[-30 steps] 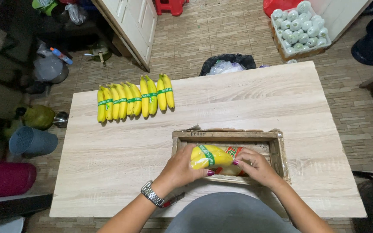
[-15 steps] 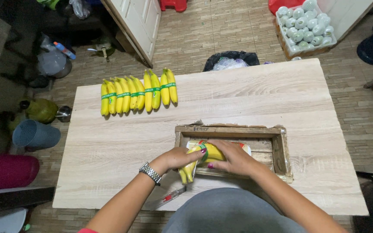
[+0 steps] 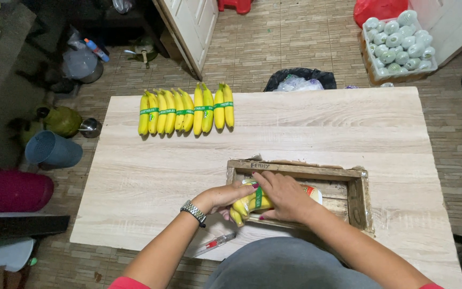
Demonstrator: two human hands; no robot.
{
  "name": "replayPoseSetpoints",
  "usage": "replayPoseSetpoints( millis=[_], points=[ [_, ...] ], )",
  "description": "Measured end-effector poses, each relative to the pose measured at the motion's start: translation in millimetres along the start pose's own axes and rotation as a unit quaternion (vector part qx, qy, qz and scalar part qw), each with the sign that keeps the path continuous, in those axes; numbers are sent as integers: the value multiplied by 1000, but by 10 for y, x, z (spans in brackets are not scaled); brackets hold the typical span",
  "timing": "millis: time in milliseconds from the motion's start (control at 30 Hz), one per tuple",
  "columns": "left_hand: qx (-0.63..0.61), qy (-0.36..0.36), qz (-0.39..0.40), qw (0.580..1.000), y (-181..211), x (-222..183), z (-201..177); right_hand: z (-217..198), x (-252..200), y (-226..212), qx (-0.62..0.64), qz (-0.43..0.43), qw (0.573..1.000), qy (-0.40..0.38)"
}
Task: The person wraps individual bunches of bananas in plastic film by hand and then places them into a cardboard box.
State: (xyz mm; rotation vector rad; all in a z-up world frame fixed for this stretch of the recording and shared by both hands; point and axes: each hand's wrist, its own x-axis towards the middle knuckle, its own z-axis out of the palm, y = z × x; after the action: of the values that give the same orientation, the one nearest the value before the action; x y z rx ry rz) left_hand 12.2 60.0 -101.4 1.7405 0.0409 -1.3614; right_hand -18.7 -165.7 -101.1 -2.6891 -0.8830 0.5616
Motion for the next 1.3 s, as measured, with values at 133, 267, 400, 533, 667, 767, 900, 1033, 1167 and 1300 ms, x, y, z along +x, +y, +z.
replayPoseSetpoints(
  millis=[133,267,400,533,667,767,900,1033,1167,1300],
  points=[
    [-23,-16,-31,999,127,-103,10,172,127,102,6,-39,997,72],
    [46,13,49,998,160,-324,-113,3,198,176,109,-21,994,13],
    [154,47,162,974,348,-758,5,-220,252,215,211,-12,977,-28],
    [159,161,270,936,-38,-355,41,-429,282,92,230,-9,969,-95],
    [99,261,403,872,-342,118,135,-455,193,107,180,-4,980,-79],
    [25,297,344,890,-430,256,137,-81,-183,183,84,-27,994,69],
    [10,279,287,916,-89,-72,182,771,-562,386,-46,62,996,34],
    [-38,293,269,916,-33,-91,211,1246,-716,508,-59,110,964,233],
    [1,337,168,926,134,-278,291,1203,-712,460,-23,122,956,266],
    [22,329,110,938,-2,-345,410,1172,-685,455,-29,128,950,284]
  ],
)
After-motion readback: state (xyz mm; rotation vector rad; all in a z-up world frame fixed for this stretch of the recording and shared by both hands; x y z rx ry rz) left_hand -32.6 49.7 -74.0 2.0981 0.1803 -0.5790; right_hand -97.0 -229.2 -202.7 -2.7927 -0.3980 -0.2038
